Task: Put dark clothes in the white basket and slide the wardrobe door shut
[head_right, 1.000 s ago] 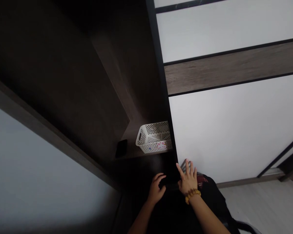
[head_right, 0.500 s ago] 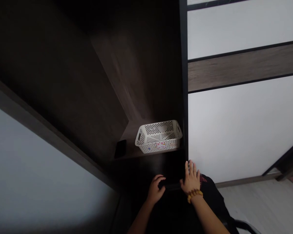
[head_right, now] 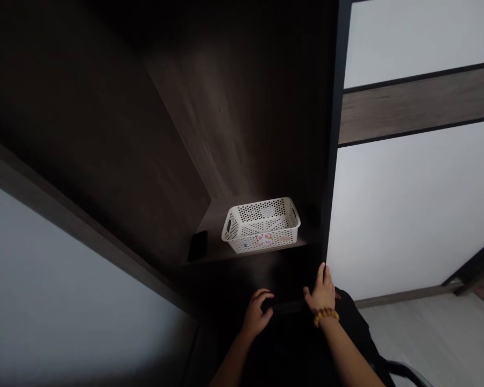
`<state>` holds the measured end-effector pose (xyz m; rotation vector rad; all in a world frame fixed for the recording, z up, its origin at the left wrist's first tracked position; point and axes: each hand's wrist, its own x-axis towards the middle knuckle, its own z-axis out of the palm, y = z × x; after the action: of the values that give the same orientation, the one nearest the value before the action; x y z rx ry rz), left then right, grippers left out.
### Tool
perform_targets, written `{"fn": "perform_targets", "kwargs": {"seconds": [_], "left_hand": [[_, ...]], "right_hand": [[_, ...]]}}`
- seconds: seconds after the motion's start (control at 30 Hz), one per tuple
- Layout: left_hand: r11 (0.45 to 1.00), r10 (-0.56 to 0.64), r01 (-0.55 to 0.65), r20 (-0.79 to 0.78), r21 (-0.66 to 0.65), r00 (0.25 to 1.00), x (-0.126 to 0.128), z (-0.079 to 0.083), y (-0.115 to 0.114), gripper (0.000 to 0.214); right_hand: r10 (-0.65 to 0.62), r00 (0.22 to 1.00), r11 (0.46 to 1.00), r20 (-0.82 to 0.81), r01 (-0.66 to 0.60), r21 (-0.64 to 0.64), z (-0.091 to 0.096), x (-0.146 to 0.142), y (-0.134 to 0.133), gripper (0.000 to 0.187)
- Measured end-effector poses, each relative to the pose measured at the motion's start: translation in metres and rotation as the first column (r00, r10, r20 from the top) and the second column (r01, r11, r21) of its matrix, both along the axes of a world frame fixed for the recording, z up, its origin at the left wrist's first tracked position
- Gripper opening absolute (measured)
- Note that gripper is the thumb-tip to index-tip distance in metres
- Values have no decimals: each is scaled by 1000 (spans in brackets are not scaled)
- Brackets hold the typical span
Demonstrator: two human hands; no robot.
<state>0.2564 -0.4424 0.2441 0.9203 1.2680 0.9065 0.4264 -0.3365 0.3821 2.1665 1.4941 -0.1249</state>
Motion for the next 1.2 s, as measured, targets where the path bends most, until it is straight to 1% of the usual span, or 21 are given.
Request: {"fn": "perform_targets", "kwargs": {"seconds": [0.1,0.2,0.27,0.3,0.37,0.43,0.47,0.53,0.63,0.7,0.77,0.8,0.83,0.87,0.9,0.93,1.03,1.1,1.13,1.17,1.2], "left_hand": [[996,-73,76,68,-41,995,-6,5,3,36],[964,-247,263,225,-45,943,-16,24,4,24],[917,-385,397,319,30,866,-25,44,4,33],[883,-462,460,328,89,824,-28,55,3,45],[766,-640,611,143,200,755,-33,74,-1,74],[632,-744,744,-101,217,661,-33,86,-10,86],[588,-762,785,-192,194,619,-31,88,-16,88],[562,-757,812,-296,157,582,-25,86,-29,87],[583,-728,800,-344,143,593,-17,75,-48,81],[615,-712,779,-339,121,615,-17,70,-54,75],[648,-702,758,-324,81,635,-23,69,-54,66],[664,-691,744,-323,68,646,-29,70,-51,65],[680,-679,731,-325,59,658,-37,72,-46,68],[698,-658,714,-339,62,673,-48,75,-39,76],[730,-615,678,-351,85,706,-60,79,-30,94],[759,-575,645,-367,95,731,-73,84,-19,104],[810,-445,567,-476,147,758,-120,99,28,97],[872,-208,421,-590,249,780,-151,105,65,90],[887,-27,316,-644,338,765,-166,106,85,87],[900,154,187,-687,395,710,-178,105,103,83],[905,271,84,-719,416,641,-190,102,120,83]], "right_hand": [[-43,999,998,-28,44,33,-2,3,5,107],[-81,996,995,-30,83,55,-2,4,9,106],[-109,993,992,-32,111,67,-1,4,11,106],[-123,992,990,-32,125,72,0,3,12,106],[-154,988,985,-30,156,80,3,2,13,105],[-186,982,979,-26,187,81,5,-1,15,104],[-200,979,976,-25,201,77,6,-2,17,103],[-223,975,973,-22,224,57,10,-5,21,103],[-237,971,971,-44,235,-45,24,-9,27,99],[-216,970,962,-114,192,-193,42,-14,23,91],[-169,960,920,-223,72,-386,65,-21,13,83],[-138,947,872,-292,-24,-490,78,-26,5,82],[-76,938,764,-338,-163,-625,90,-33,-2,84],[-26,934,679,-357,-246,-691,100,-40,-8,88],[49,938,657,-342,-288,-696,110,-49,-12,93],[133,958,686,-255,-275,-673,118,-59,-13,94],[301,947,766,-109,-309,-563,132,-95,10,75],[395,916,803,-67,-380,-458,135,-124,44,68],[435,900,820,-13,-402,-407,133,-138,64,66],[473,881,826,27,-432,-361,129,-153,85,67],[517,854,821,59,-476,-315,123,-166,105,69]]}}
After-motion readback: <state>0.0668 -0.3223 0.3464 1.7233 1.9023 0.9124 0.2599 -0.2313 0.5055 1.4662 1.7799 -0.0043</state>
